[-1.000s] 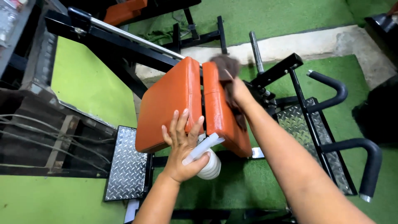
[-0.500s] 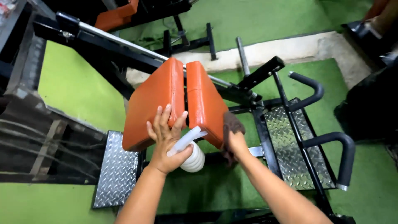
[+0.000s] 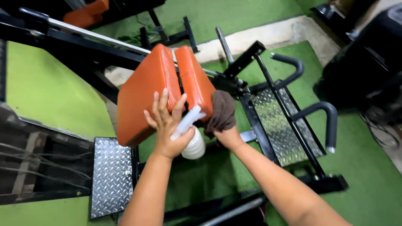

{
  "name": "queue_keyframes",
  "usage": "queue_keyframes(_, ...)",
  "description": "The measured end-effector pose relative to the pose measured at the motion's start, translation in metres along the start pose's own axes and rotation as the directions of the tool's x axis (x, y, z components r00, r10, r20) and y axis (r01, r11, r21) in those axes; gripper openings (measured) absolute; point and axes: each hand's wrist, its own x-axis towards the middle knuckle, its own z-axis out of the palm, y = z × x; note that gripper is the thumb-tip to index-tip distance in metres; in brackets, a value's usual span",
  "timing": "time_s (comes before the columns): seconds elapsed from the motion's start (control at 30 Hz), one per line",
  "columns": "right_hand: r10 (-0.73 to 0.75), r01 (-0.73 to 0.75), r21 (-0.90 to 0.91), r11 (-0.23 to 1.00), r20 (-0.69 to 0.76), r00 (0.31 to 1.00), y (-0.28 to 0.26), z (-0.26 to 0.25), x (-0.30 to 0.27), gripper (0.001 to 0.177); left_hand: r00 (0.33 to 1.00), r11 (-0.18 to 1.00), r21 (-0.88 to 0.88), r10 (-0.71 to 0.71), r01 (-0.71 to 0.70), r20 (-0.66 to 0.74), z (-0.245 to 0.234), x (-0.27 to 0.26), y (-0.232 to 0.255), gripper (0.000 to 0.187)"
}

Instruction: Cleaning and wiping down various gym machines using a spray bottle and a cloth.

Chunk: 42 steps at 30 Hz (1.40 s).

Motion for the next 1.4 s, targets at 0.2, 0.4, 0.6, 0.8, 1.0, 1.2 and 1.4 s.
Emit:
queue_keyframes(0.2,0.217,-0.195,-0.293,0.936,0.046,0.975,0.023,-0.022,-0.033,0.052,0.999,0.995,-0.097,0.032,-0.034,-0.028,-0.012,-0.007,0.006,0.085)
queue_keyframes(0.4,0.514,-0.459,-0.358,0.813,0.074,0.854,0.027,-0.082,-0.135,0.064,0.999,0.997,-0.069,0.036,-0.039,-0.033,-0.018,-0.009,0.005,0.080)
queue_keyframes(0.6,0.744,-0.699,-0.286,0.655,0.084,0.663,0.042,-0.170,-0.286,0.044,0.939,0.981,-0.059,0.160,-0.187,-0.305,0.020,-0.052,0.051,0.058)
queue_keyframes(0.8,0.780,-0.871,-0.237,0.430,-0.387,0.491,-0.029,-0.242,-0.348,0.044,0.944,0.718,-0.689,0.286,-0.097,0.164,0.130,-0.139,0.099,0.045)
queue_keyframes(1.0,0.912,-0.898,0.361,0.251,-0.399,0.094,-0.028,-0.267,-0.385,0.049,0.873,0.588,-0.793,0.293,0.158,0.390,0.166,-0.186,0.111,0.038)
queue_keyframes(1.2,0.903,-0.888,0.303,0.345,-0.365,0.226,-0.001,-0.273,-0.383,0.049,0.865,0.689,-0.688,0.180,0.229,0.469,0.173,-0.176,0.128,0.024)
queue_keyframes(1.4,0.886,-0.874,0.245,0.419,-0.320,0.335,-0.020,-0.318,-0.366,0.052,0.950,0.675,-0.738,0.233,-0.005,0.207,0.203,-0.175,0.171,0.044)
